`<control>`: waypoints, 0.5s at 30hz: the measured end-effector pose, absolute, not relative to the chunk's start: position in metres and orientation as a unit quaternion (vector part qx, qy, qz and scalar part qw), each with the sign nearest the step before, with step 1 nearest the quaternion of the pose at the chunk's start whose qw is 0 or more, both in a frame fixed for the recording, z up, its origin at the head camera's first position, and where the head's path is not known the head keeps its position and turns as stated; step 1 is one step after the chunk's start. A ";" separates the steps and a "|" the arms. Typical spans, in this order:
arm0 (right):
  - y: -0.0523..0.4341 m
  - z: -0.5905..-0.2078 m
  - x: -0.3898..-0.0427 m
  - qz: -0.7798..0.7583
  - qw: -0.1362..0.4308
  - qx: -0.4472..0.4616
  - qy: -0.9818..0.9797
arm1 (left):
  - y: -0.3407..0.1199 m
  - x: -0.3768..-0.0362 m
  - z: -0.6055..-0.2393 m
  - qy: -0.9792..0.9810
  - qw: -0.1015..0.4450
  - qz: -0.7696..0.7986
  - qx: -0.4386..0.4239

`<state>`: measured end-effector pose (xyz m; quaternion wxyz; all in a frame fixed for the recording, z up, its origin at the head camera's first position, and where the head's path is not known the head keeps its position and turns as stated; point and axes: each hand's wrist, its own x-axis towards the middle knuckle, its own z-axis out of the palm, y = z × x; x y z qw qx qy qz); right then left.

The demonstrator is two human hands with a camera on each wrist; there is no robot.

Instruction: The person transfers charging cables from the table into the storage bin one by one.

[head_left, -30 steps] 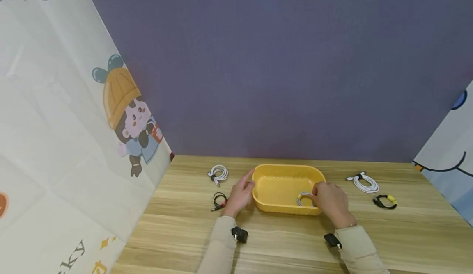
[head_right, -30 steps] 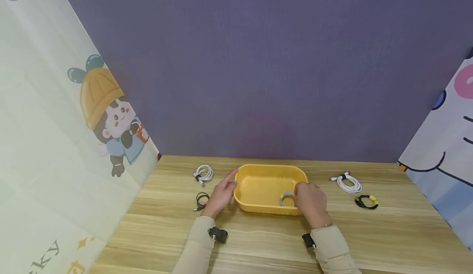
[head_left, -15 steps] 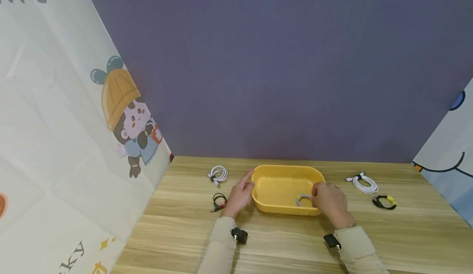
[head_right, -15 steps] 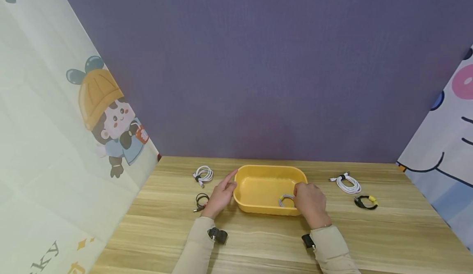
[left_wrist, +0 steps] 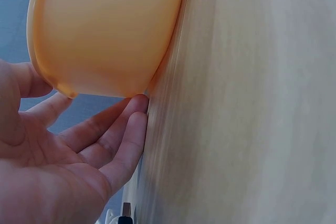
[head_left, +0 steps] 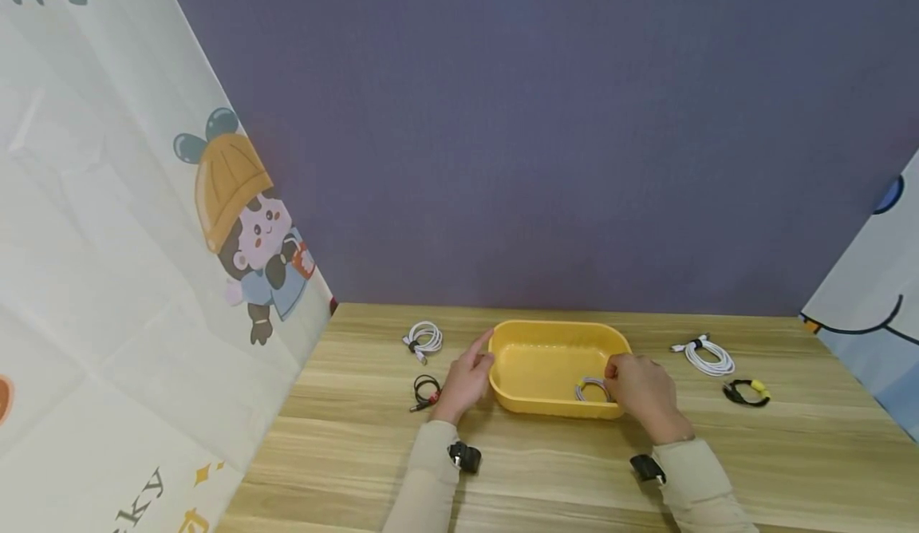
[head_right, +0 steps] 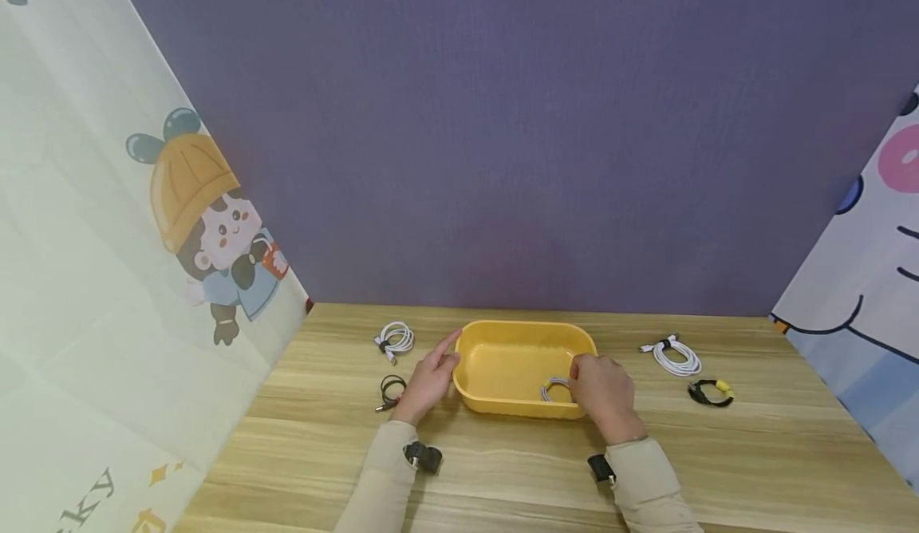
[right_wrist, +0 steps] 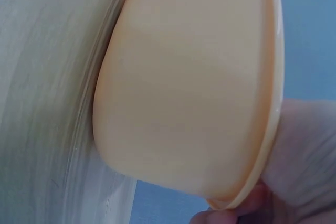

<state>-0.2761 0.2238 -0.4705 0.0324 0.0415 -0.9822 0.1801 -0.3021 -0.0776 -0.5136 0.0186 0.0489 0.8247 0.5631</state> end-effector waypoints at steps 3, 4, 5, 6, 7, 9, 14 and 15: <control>0.226 -0.471 -0.277 0.188 0.035 0.053 -0.980 | -0.078 -0.302 -0.514 0.825 0.017 0.563 0.048; 0.227 -0.471 -0.277 0.193 0.033 0.055 -0.979 | -0.078 -0.302 -0.514 0.825 0.017 0.563 0.049; 0.227 -0.471 -0.277 0.200 0.032 0.058 -0.978 | -0.078 -0.302 -0.514 0.825 0.016 0.563 0.050; 0.229 -0.471 -0.277 0.205 0.033 0.060 -0.976 | -0.078 -0.302 -0.515 0.825 0.016 0.563 0.050; 0.230 -0.471 -0.277 0.214 0.033 0.065 -0.974 | -0.078 -0.302 -0.515 0.825 0.015 0.563 0.051; 0.232 -0.471 -0.277 0.233 0.032 0.066 -0.970 | -0.078 -0.302 -0.514 0.826 0.014 0.561 0.052; 0.240 -0.470 -0.281 0.261 0.061 0.060 -0.962 | -0.079 -0.302 -0.514 0.829 0.015 0.556 0.048; 0.242 -0.469 -0.282 0.262 0.071 0.058 -0.961 | -0.079 -0.302 -0.513 0.830 0.015 0.556 0.048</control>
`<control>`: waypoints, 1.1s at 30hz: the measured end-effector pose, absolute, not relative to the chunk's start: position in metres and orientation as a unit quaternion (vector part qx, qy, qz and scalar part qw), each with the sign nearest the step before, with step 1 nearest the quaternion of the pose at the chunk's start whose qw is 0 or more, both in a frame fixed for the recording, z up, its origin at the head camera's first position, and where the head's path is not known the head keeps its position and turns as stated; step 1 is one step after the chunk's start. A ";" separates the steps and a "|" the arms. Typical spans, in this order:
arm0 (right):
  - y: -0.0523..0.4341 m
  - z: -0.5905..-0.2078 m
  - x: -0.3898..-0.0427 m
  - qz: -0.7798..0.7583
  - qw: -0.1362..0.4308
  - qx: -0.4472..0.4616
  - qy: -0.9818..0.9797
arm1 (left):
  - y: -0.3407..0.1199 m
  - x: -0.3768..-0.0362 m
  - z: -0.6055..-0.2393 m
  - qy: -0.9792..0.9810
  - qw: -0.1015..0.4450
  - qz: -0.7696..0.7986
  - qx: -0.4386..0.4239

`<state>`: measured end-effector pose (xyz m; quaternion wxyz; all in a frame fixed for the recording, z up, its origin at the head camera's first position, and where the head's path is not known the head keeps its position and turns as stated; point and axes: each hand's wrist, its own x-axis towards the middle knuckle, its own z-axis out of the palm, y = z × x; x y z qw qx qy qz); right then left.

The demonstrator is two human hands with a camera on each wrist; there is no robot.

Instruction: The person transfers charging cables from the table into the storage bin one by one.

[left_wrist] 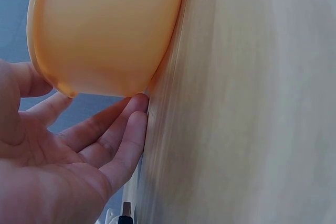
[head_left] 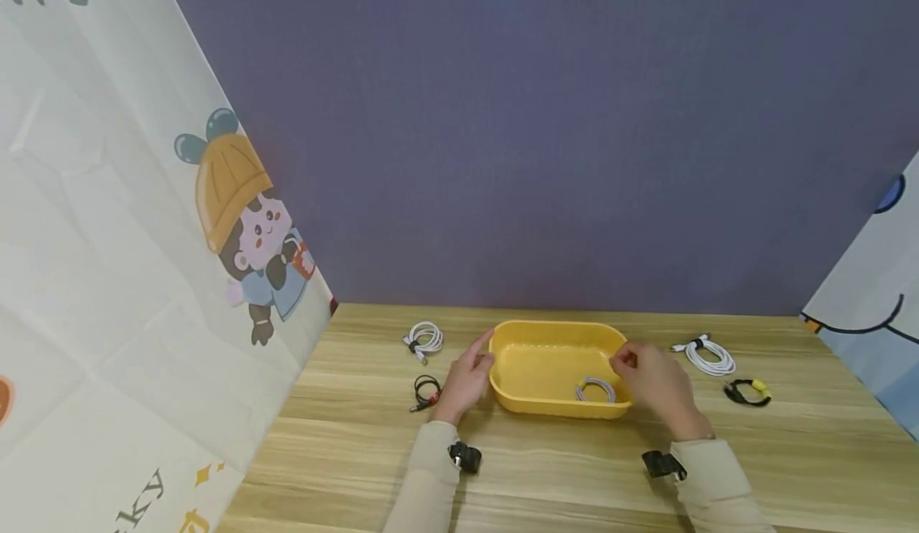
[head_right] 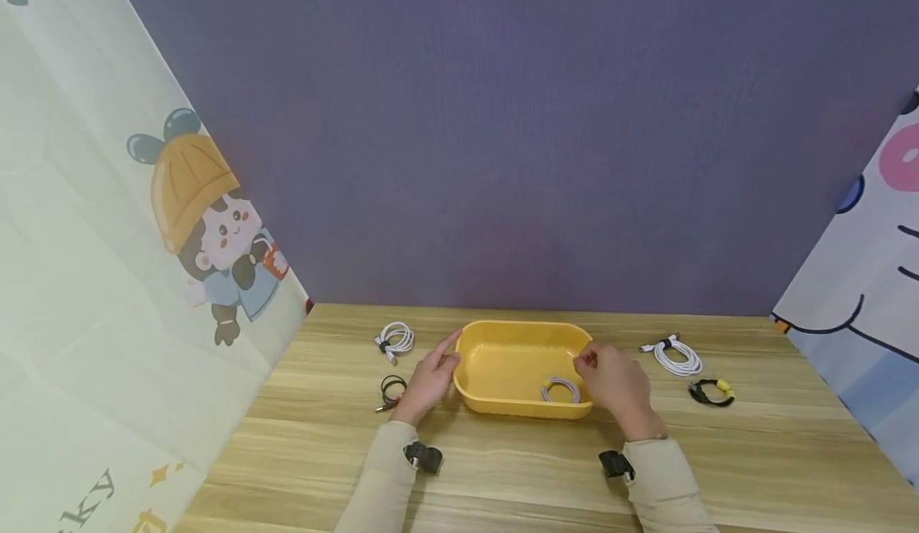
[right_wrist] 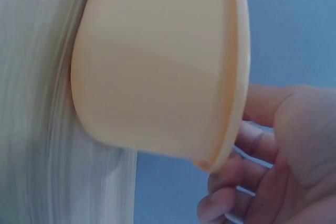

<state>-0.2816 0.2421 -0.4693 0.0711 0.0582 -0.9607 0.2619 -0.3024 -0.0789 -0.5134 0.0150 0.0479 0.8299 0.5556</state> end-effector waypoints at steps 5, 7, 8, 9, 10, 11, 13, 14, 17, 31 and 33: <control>0.249 -0.465 -0.284 0.277 0.110 0.054 -0.953 | -0.079 -0.302 -0.512 0.832 0.013 0.552 0.050; 0.252 -0.463 -0.284 0.283 0.118 0.050 -0.951 | -0.079 -0.302 -0.512 0.832 0.012 0.552 0.051; 0.254 -0.463 -0.284 0.285 0.122 0.048 -0.949 | -0.079 -0.302 -0.512 0.832 0.012 0.552 0.051; 0.256 -0.462 -0.284 0.287 0.125 0.046 -0.949 | -0.079 -0.302 -0.512 0.832 0.013 0.553 0.052; 0.258 -0.463 -0.284 0.288 0.130 0.045 -0.948 | -0.079 -0.302 -0.512 0.832 0.013 0.553 0.051; 0.260 -0.464 -0.285 0.288 0.135 0.046 -0.947 | -0.079 -0.302 -0.513 0.831 0.014 0.553 0.051; 0.266 -0.466 -0.287 0.288 0.146 0.046 -0.945 | -0.078 -0.303 -0.513 0.830 0.015 0.556 0.049; 0.269 -0.467 -0.288 0.290 0.150 0.045 -0.944 | -0.078 -0.303 -0.513 0.829 0.017 0.557 0.048; 0.277 -0.471 -0.290 0.291 0.158 0.040 -0.943 | -0.078 -0.303 -0.514 0.827 0.017 0.560 0.048; 0.307 -0.479 -0.289 0.289 0.186 -0.006 -0.939 | -0.079 -0.304 -0.514 0.837 -0.002 0.545 0.059; 0.310 -0.480 -0.290 0.293 0.163 -0.017 -0.942 | -0.079 -0.304 -0.514 0.834 0.001 0.549 0.058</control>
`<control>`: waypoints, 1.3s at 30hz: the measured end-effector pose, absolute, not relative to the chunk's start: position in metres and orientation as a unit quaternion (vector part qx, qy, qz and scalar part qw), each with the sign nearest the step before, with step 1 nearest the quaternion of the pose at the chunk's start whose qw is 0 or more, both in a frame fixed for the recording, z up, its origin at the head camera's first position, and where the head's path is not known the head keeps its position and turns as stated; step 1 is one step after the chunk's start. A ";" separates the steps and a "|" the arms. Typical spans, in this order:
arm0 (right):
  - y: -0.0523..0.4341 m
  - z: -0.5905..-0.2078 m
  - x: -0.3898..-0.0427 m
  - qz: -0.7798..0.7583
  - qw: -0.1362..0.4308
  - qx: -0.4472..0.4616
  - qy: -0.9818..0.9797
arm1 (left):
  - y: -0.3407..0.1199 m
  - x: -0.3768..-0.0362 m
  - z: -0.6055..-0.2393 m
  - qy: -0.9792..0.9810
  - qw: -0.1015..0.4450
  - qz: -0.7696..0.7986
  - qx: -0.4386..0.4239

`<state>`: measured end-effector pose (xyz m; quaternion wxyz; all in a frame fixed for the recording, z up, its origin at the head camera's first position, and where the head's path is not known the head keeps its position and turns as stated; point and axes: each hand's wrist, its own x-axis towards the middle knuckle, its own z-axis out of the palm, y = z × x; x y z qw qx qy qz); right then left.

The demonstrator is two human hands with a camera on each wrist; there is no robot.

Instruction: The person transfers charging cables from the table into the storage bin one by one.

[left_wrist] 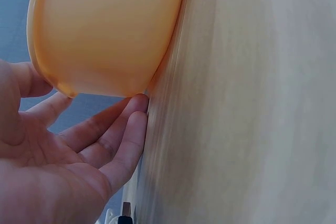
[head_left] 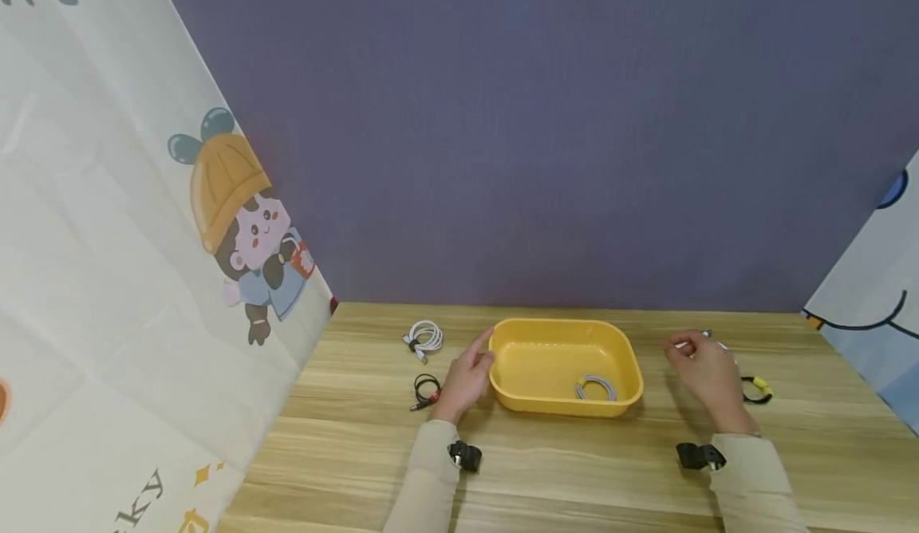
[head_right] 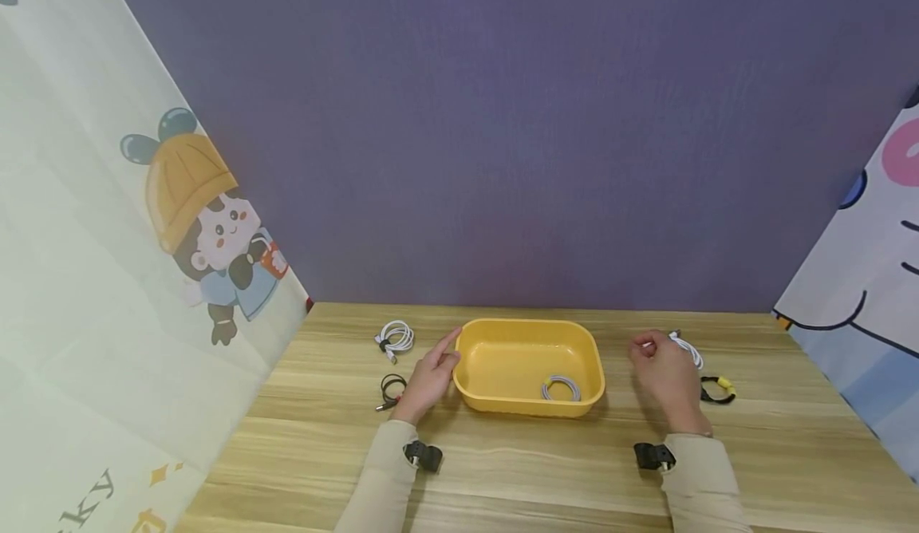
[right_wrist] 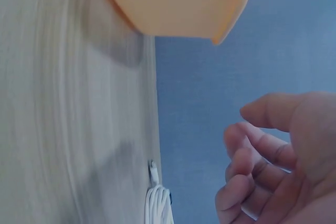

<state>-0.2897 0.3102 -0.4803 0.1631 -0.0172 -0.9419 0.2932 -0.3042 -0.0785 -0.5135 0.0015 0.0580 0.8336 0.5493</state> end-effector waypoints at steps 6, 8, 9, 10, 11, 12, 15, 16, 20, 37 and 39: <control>0.317 -0.484 -0.291 0.289 0.146 -0.031 -0.946 | -0.079 -0.304 -0.514 0.830 0.004 0.555 0.059; 0.320 -0.485 -0.292 0.285 0.146 -0.033 -0.947 | -0.078 -0.304 -0.514 0.830 0.002 0.554 0.060; 0.321 -0.486 -0.292 0.282 0.145 -0.035 -0.948 | -0.078 -0.304 -0.514 0.831 0.001 0.553 0.060; 0.322 -0.487 -0.293 0.280 0.142 -0.037 -0.949 | -0.078 -0.304 -0.514 0.831 0.001 0.552 0.060; 0.323 -0.488 -0.293 0.279 0.139 -0.038 -0.949 | -0.078 -0.305 -0.514 0.832 0.000 0.552 0.060; 0.325 -0.489 -0.294 0.277 0.135 -0.039 -0.950 | -0.078 -0.305 -0.514 0.833 -0.001 0.550 0.060; 0.329 -0.493 -0.295 0.270 0.123 -0.039 -0.954 | -0.078 -0.305 -0.515 0.834 -0.001 0.549 0.060; 0.330 -0.495 -0.296 0.268 0.119 -0.039 -0.955 | -0.078 -0.305 -0.515 0.834 0.000 0.548 0.060; 0.334 -0.498 -0.298 0.264 0.085 -0.052 -0.960 | -0.079 -0.305 -0.515 0.834 0.003 0.549 0.057; 0.340 -0.503 -0.302 0.272 -0.024 -0.082 -0.958 | -0.079 -0.305 -0.515 0.832 0.010 0.551 0.060; 0.340 -0.504 -0.302 0.271 -0.018 -0.080 -0.959 | -0.079 -0.305 -0.515 0.833 0.008 0.549 0.059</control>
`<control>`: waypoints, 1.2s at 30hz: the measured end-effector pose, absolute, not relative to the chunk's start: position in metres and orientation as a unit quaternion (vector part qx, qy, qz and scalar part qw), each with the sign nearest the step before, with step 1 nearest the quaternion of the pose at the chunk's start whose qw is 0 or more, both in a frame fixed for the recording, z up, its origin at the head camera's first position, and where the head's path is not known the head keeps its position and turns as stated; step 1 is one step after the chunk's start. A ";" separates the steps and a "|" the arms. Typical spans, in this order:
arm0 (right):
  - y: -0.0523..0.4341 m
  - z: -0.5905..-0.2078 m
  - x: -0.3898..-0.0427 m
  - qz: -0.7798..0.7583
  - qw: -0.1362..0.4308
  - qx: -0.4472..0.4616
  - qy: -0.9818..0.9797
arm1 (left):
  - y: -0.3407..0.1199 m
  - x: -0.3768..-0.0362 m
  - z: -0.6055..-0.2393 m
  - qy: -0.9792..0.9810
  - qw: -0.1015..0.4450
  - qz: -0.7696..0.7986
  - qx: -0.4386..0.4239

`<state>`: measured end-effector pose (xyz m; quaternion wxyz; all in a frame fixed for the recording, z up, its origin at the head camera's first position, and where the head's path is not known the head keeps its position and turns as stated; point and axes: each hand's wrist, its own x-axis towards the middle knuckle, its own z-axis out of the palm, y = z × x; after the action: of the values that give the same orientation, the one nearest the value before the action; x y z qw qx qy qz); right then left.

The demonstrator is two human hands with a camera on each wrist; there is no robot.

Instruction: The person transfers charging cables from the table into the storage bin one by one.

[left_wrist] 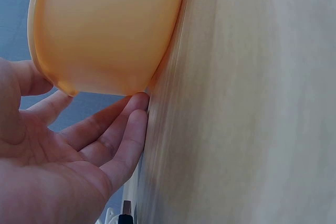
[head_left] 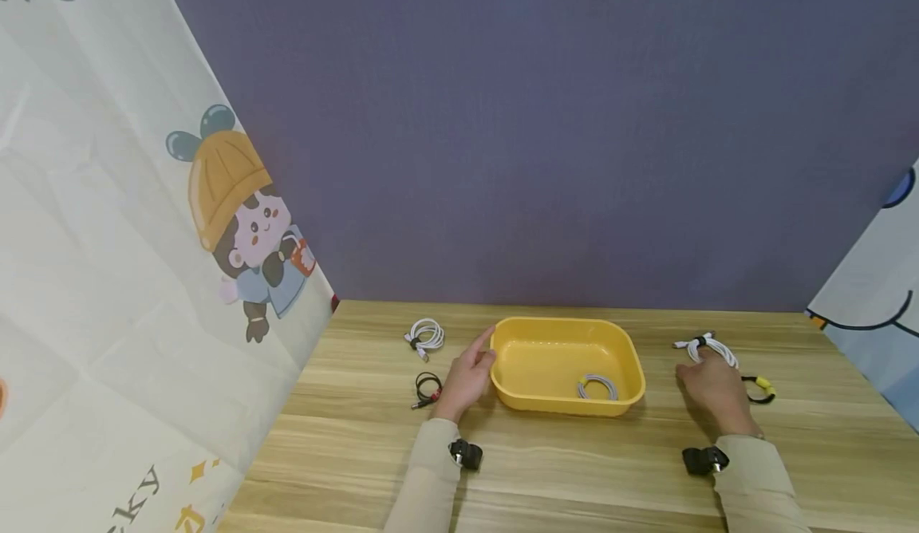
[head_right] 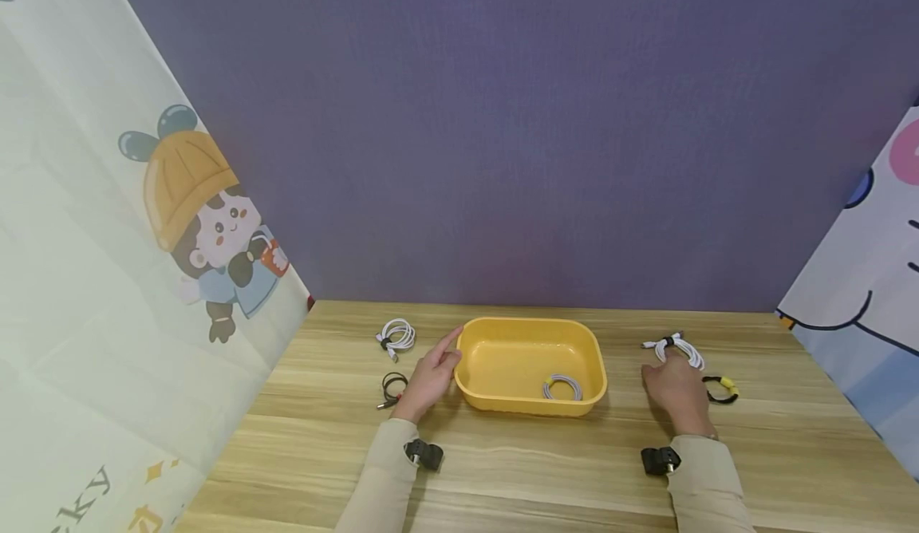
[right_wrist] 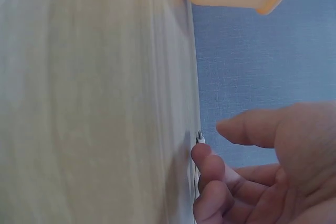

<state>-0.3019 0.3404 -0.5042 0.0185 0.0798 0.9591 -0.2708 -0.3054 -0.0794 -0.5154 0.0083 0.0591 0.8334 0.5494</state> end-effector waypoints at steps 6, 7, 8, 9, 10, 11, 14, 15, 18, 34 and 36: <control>0.339 -0.506 -0.301 -0.270 -0.008 0.085 0.959 | -0.080 -0.306 -0.516 0.832 0.012 0.552 0.058; 0.339 -0.506 -0.301 -0.269 -0.010 0.088 0.959 | -0.080 -0.306 -0.516 0.831 0.013 0.553 0.057; 0.339 -0.506 -0.301 -0.267 -0.010 0.089 0.960 | -0.080 -0.306 -0.516 0.831 0.014 0.554 0.056; 0.338 -0.505 -0.301 -0.264 -0.010 0.089 0.960 | -0.080 -0.306 -0.516 0.831 0.015 0.554 0.054; 0.338 -0.505 -0.301 -0.260 -0.010 0.090 0.961 | -0.080 -0.306 -0.516 0.831 0.015 0.553 0.053; 0.338 -0.505 -0.301 -0.257 -0.010 0.090 0.962 | -0.080 -0.306 -0.516 0.832 0.014 0.552 0.054; 0.337 -0.506 -0.301 -0.249 -0.012 0.091 0.964 | -0.080 -0.306 -0.516 0.833 0.011 0.550 0.055; 0.337 -0.506 -0.301 -0.249 -0.011 0.092 0.964 | -0.080 -0.307 -0.516 0.834 0.010 0.549 0.056; 0.338 -0.505 -0.300 -0.248 0.000 0.103 0.963 | -0.080 -0.306 -0.516 0.834 0.009 0.549 0.055; 0.337 -0.503 -0.294 -0.253 -0.002 0.113 0.961 | -0.079 -0.304 -0.514 0.834 0.012 0.548 0.055; 0.337 -0.502 -0.293 -0.254 0.000 0.113 0.961 | -0.080 -0.304 -0.514 0.835 0.010 0.547 0.055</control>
<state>-0.2932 0.3367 -0.5019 0.0001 0.1131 0.9607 -0.2537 -0.3043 -0.0796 -0.5144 0.0104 0.0552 0.8352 0.5471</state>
